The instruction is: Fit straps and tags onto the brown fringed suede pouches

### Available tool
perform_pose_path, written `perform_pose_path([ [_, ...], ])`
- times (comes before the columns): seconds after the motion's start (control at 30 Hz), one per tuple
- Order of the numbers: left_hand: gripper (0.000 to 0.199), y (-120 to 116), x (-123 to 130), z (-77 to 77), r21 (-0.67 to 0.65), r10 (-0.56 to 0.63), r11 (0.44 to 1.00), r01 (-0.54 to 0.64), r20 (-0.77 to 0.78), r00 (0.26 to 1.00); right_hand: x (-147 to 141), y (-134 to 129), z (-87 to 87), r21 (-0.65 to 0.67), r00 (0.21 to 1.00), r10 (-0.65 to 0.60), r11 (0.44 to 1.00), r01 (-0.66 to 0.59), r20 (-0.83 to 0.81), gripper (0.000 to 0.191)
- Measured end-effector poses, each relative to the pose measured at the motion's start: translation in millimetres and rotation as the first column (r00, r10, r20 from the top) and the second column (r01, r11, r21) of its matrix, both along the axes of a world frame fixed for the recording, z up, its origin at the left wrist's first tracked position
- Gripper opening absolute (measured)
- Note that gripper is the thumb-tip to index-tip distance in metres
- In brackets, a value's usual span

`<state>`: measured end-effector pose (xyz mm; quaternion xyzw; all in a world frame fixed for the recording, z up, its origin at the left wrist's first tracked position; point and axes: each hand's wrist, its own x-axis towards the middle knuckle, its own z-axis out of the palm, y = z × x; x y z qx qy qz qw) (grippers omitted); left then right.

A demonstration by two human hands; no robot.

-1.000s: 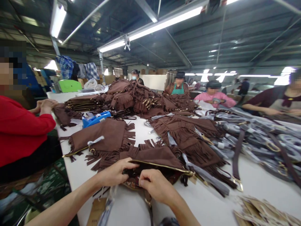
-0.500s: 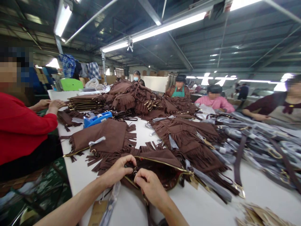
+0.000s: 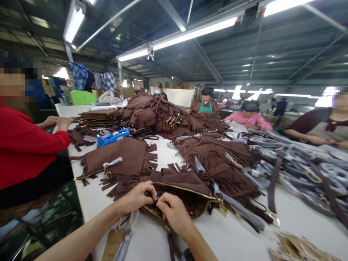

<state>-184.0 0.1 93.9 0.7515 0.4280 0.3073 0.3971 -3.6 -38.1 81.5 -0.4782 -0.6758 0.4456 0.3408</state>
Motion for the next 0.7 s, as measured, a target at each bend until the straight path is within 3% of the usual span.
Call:
perform_pose_path([
  [0.1, 0.017, -1, 2, 0.4, 0.001, 0.024, 1.0, -0.024, -0.012, 1.0, -1, 0, -0.9, 0.077, 0.996, -0.031, 0.997, 0.024, 0.086, 0.018],
  [0.23, 0.02, -1, 3, 0.3, -0.03, 0.053, 0.998, -0.053, -0.017, 0.998, 3, 1, 1.6, 0.063, 0.966, -0.09, 0.995, 0.077, 0.244, 0.019],
  [0.5, 0.028, 9, 1, -12.4, -0.16, 0.078, 0.984, -0.074, 0.014, 0.997, -1, 5, 17.4, 0.152, 0.906, -0.12, 0.986, 0.063, 0.405, 0.023],
  [0.7, 0.025, 6, 0, -5.8, -0.08, 0.034, 0.996, -0.034, -0.008, 0.999, -8, 9, 14.5, 0.142, 0.898, -0.142, 0.986, 0.09, 0.416, 0.024],
])
